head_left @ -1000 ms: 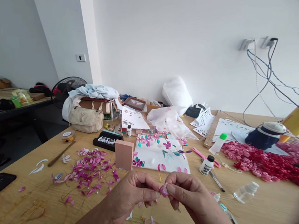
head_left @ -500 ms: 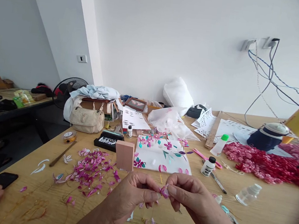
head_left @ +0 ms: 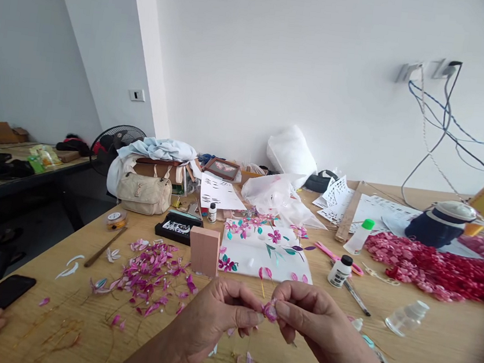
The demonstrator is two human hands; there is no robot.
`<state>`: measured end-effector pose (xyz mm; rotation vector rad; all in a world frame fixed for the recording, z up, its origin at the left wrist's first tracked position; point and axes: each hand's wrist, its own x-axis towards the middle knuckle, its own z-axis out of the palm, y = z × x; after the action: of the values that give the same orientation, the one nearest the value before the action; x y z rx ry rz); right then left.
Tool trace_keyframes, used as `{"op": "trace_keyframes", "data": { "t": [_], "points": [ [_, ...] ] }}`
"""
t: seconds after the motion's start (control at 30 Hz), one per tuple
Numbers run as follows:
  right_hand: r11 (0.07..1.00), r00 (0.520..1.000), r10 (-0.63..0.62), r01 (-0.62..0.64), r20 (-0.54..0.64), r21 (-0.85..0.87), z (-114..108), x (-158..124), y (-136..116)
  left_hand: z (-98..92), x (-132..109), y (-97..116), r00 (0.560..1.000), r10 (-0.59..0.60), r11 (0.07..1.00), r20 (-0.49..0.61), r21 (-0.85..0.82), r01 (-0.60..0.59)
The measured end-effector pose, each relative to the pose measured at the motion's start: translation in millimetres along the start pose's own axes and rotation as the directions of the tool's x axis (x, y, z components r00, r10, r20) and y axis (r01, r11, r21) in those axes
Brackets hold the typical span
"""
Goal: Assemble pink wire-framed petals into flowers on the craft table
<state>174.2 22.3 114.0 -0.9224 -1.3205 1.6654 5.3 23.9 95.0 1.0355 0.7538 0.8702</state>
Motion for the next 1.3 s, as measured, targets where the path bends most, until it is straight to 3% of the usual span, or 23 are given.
{"op": "trace_keyframes", "data": {
  "t": [1.3],
  "points": [
    [1.000, 1.000, 0.013, -0.014, -0.011, -0.024, -0.9, 1.2, 1.3, 0.3, 0.6, -0.9, 1.000, 0.019, 0.999, -0.020, -0.032, -0.020]
  ]
}}
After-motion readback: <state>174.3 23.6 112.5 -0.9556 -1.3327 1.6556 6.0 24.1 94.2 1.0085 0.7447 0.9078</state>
